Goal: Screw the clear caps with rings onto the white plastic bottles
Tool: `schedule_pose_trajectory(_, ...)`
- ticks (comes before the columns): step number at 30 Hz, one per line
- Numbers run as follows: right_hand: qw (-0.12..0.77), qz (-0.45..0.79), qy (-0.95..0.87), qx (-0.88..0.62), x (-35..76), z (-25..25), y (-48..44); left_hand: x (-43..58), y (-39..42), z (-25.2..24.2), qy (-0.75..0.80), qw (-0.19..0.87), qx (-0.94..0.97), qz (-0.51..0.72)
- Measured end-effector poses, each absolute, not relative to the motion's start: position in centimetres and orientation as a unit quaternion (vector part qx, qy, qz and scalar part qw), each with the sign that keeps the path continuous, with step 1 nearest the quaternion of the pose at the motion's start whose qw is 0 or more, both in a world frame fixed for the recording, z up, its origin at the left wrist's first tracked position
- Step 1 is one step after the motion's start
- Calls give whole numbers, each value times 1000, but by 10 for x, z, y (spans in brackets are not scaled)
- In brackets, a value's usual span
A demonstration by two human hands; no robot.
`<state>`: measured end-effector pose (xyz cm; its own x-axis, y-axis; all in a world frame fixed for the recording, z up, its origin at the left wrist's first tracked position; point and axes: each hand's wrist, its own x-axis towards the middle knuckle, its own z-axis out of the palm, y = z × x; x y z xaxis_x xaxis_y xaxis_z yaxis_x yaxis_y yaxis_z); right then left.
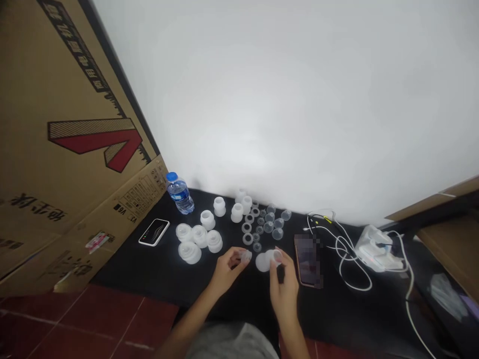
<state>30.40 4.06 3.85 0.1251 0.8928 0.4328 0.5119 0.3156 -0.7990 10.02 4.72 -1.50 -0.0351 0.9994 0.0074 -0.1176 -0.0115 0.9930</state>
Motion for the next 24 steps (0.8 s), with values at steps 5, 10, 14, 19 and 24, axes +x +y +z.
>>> schedule_pose_trajectory(5,467,193,-651,-566,296,14,35,98,46,-16,491,493,473,541)
schedule_pose_trajectory(10,463,223,-669,-537,288,-19,38,95,47,-19,477,493,467,558)
schedule_pose_trajectory(14,442,249,-681,-527,290,-25,38,93,49,-21,454,528,442,565)
schedule_pose_trajectory(19,416,281,-708,-496,300,-10,32,90,51,-17,435,557,400,584)
schedule_pose_trajectory(24,435,293,-676,-518,306,-11,28,87,51,-15,449,551,382,591)
